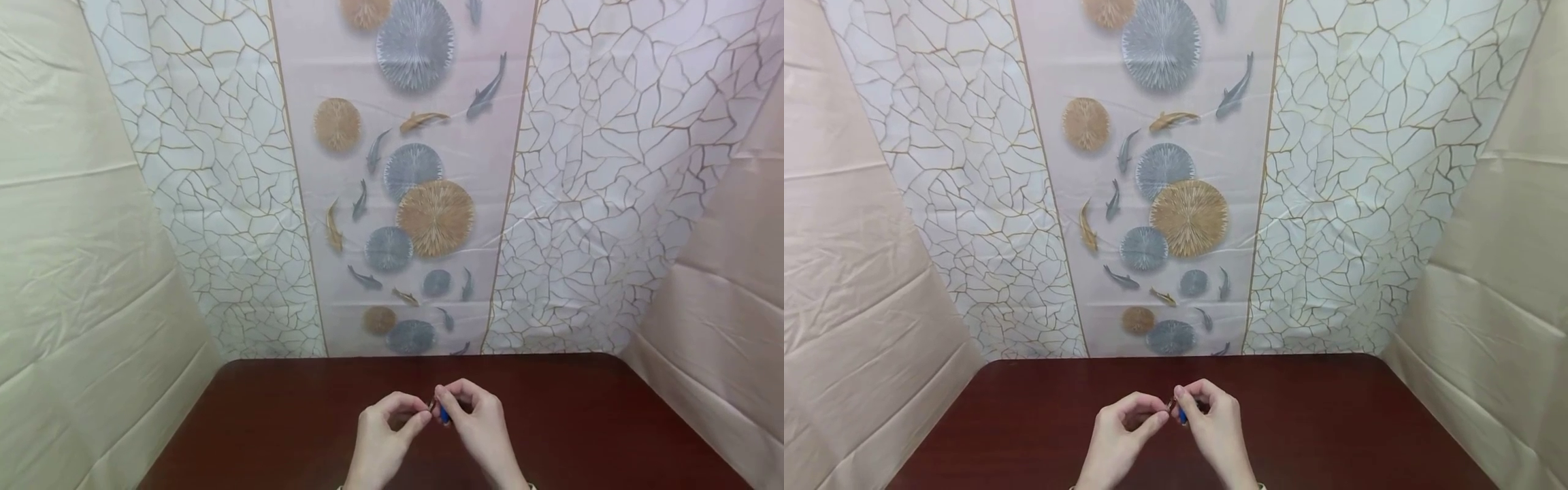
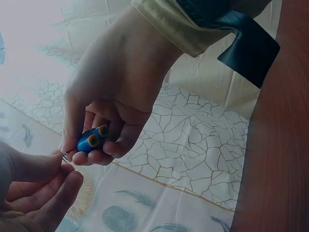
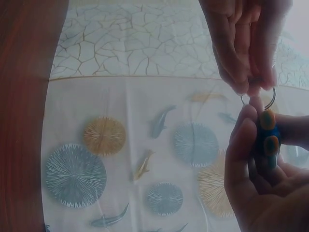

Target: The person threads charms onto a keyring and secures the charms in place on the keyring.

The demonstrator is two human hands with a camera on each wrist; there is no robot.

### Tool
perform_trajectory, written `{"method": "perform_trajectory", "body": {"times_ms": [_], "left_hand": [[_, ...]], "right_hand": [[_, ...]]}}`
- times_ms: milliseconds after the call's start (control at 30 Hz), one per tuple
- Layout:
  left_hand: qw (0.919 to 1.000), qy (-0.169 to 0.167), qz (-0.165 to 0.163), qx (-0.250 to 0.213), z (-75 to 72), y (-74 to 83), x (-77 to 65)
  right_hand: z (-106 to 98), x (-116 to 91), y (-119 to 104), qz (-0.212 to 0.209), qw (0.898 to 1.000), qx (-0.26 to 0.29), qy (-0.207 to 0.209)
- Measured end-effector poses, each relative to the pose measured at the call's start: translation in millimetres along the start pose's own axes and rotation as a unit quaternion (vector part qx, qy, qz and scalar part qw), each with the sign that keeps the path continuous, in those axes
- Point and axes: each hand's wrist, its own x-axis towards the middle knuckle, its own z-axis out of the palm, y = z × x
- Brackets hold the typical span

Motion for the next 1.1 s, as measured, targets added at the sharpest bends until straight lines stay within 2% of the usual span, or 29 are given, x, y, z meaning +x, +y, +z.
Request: {"method": "perform_trajectory", "body": {"times_ms": [400,867,967,1100], "left_hand": [[0.9989,0.019,0.043,0.009,3.8,1.8,-1.7],[0.997,0.033,0.06,0.038,5.8,1.2,-2.0],[0.9964,0.028,0.066,0.045,5.1,-0.4,-1.1],[0.9948,-0.017,0.083,0.057,1.4,-4.1,-0.4]], "right_hand": [[0.6,0.5,0.8,-0.026,0.999,-0.039,0.003],[-0.7,-2.4,-1.3,-0.051,0.997,-0.057,-0.012],[-0.9,-2.8,-0.1,-0.071,0.994,-0.072,-0.03],[-2.2,-2.0,5.5,-0.151,0.981,-0.101,-0.062]]}}
